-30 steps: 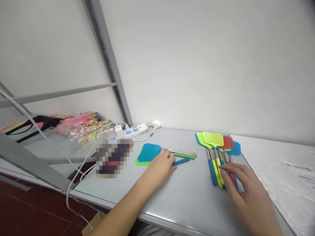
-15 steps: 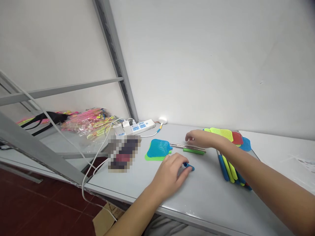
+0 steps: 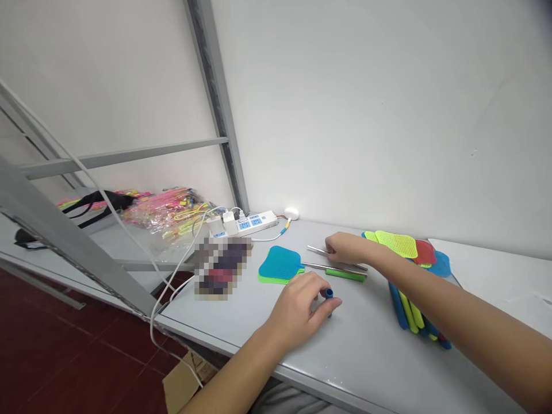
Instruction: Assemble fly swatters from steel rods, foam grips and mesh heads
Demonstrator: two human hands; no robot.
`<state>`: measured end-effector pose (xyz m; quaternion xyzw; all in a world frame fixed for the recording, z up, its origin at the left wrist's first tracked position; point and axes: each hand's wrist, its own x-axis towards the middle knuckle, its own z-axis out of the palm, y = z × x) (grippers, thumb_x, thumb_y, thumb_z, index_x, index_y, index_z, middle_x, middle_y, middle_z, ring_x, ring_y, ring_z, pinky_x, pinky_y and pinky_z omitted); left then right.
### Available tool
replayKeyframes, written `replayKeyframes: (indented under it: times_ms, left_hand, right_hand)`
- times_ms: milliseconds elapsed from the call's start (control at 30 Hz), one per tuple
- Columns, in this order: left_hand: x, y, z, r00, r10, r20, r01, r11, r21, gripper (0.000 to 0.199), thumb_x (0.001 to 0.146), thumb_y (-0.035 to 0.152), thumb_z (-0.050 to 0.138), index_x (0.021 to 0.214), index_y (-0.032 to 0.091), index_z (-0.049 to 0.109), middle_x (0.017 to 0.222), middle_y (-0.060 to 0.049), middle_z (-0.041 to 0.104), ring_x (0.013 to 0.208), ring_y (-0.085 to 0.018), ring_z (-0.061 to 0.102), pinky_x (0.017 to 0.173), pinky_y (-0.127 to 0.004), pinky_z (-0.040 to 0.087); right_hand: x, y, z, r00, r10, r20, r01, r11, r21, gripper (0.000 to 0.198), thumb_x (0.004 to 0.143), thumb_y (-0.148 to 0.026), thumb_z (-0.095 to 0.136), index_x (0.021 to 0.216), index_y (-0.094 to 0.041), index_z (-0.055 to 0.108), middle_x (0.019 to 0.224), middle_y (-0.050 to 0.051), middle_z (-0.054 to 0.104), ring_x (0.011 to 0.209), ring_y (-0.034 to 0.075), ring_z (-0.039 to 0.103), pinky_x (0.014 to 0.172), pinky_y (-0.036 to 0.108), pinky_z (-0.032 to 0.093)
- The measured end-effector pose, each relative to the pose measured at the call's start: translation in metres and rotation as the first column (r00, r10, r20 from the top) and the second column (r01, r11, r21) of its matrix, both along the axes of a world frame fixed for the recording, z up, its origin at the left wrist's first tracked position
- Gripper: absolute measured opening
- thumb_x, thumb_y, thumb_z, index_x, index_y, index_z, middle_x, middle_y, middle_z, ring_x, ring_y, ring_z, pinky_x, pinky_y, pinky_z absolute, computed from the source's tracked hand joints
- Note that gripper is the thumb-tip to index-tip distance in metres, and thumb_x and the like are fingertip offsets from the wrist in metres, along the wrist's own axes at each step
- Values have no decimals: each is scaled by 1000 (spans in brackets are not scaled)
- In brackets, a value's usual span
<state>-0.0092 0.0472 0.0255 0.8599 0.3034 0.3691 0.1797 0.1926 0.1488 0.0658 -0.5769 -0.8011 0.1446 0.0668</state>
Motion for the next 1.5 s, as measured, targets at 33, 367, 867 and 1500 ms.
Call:
replayKeyframes:
  times_ms: [33,367,867,1500]
  left_hand:
    - [0,0,0,1000,2,-6,-2,1000,-6,17,95,36,52,88,20,54,83,-3,62,77,-17,54,72,-32,40]
    - [2,1,-1,994,14,-110,-24,996,-85,23,97,38,47,85,20,53,80,-2,59,76,-18,52,71,-32,39]
    - [3,2,0,992,8,-128,-23,994,-111,24,97,35,47,78,20,47,77,1,56,73,-16,49,70,-29,37]
    - [4,5,-3,987,11,-160,-31,992,-125,27,97,35,47,75,21,42,74,1,55,71,-16,49,66,-29,35]
  right_hand:
    - [2,-1,6,999,-25,-33,26,999,32,8,68,-14,65,68,-19,59,67,5,64,63,19,59,59,28,39]
    - [-28,-91,91,299,77,-951,72,992,103,8,86,-18,39,88,-24,43,70,-5,55,67,12,59,72,32,53]
    - [-39,-109,55,131,-2,-991,-99,995,-15,14,85,-11,40,82,-24,45,67,-6,45,62,11,43,67,31,41]
    - [-46,-107,57,104,-20,-994,-139,990,-34,15,80,-9,41,79,-23,45,65,-8,40,59,10,36,70,33,40]
